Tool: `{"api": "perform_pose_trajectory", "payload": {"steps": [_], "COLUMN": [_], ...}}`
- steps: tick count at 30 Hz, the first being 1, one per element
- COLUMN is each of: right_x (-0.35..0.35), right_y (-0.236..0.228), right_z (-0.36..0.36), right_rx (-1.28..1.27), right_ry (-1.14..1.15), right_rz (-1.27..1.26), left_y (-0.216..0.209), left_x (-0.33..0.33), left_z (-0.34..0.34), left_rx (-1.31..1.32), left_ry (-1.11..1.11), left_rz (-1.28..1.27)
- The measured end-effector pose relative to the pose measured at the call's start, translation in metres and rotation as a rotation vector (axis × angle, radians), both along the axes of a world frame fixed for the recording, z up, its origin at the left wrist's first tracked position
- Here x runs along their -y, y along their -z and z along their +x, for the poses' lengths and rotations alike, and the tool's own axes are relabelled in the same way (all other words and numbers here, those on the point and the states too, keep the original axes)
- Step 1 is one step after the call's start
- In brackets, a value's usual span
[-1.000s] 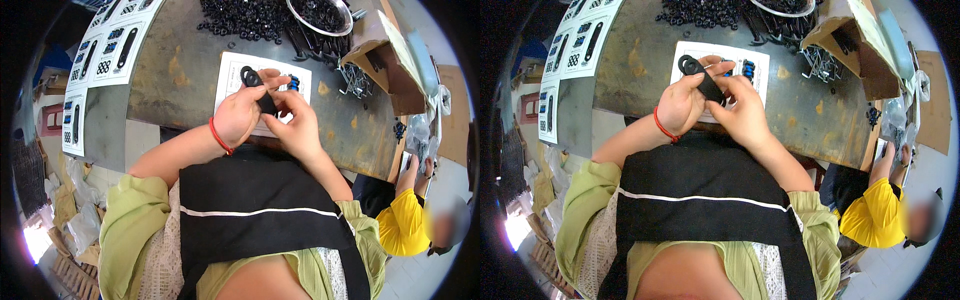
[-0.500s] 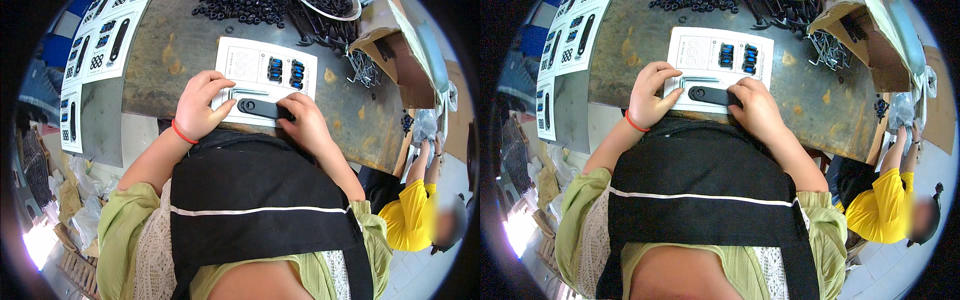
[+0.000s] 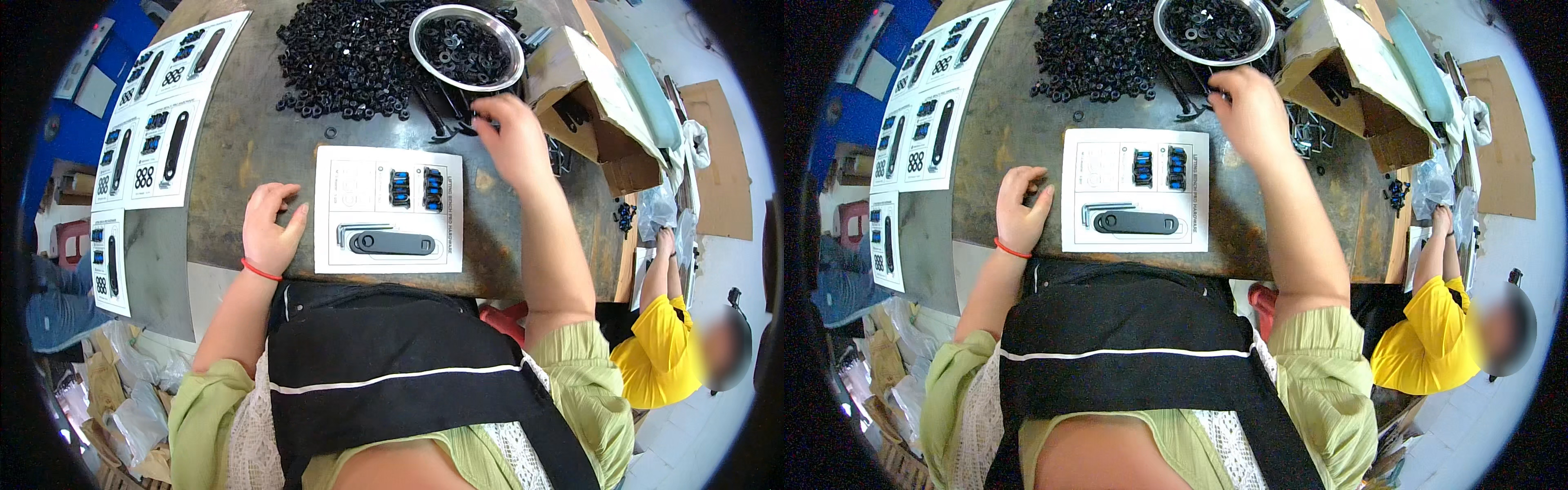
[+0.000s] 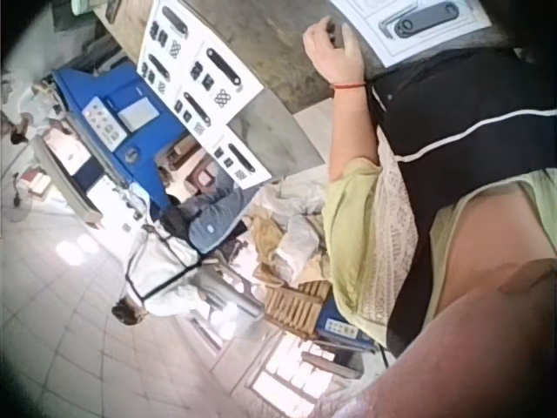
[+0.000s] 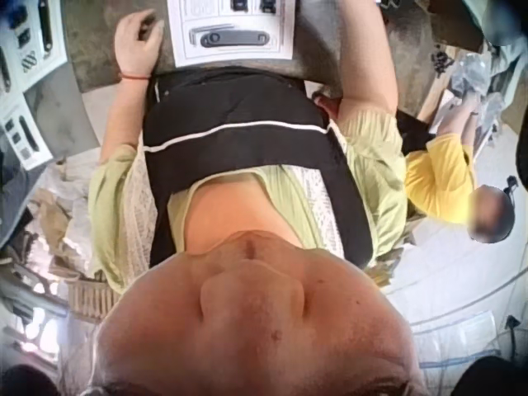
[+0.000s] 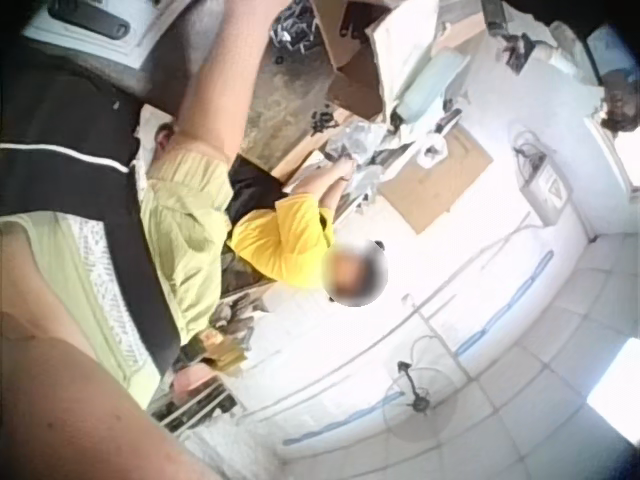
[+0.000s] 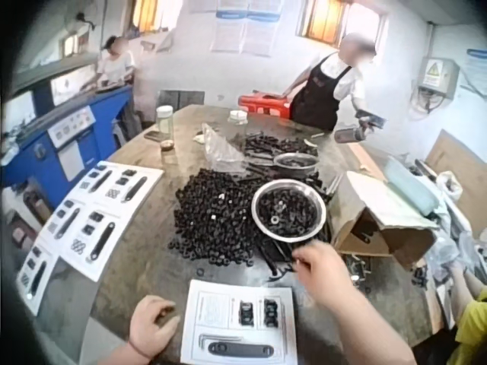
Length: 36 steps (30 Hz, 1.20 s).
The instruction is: The person assembles door lock hardware on a workbench. They place black lock handles and small black rings onto white packaging inserts, then move the completed inserts aside. The person repeats this process for multiple units.
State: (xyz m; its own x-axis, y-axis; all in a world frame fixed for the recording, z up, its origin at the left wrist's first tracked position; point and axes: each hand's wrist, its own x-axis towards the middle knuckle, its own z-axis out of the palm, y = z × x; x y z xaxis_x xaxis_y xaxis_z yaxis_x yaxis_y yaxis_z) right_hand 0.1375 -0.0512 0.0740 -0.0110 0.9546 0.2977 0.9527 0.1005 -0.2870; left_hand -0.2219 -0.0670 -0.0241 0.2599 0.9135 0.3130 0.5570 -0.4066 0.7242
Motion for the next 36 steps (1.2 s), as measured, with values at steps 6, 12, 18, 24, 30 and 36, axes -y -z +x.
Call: {"api": "perform_pose_trajectory", "payload": {"steps": [6,12,18,24,30,36], "right_x": [-0.108,-0.154,-0.152,-0.123,-0.082,-0.024], "right_y": [0.006,0.028,0.023,0.001,-0.041,-0.016], "right_z": [0.024,0.03,0.042,0.047,0.005,-0.076], "right_rx": [0.163,0.251,0.153,-0.018,-0.491,-1.04], "right_ry": [0.125,0.068,0.056,0.153,0.036,-0.092], "right_rz": [-0.275,-0.417,-0.274,-0.046,0.027,-0.26], "left_y": [-0.003,-0.002,-0.01,-0.017,-0.031,-0.069], "left_x": [-0.005,-0.014,-0.019,-0.026,-0.031,-0.049], "left_z": [0.004,0.011,0.019,0.027,0.031,0.087], "left_rx": [-0.016,0.01,-0.02,-0.06,0.456,0.843], "left_ry": [-0.015,-0.005,-0.016,0.022,0.007,0.242], "left_rz": [0.004,-0.031,-0.044,0.015,-0.298,-0.672]}}
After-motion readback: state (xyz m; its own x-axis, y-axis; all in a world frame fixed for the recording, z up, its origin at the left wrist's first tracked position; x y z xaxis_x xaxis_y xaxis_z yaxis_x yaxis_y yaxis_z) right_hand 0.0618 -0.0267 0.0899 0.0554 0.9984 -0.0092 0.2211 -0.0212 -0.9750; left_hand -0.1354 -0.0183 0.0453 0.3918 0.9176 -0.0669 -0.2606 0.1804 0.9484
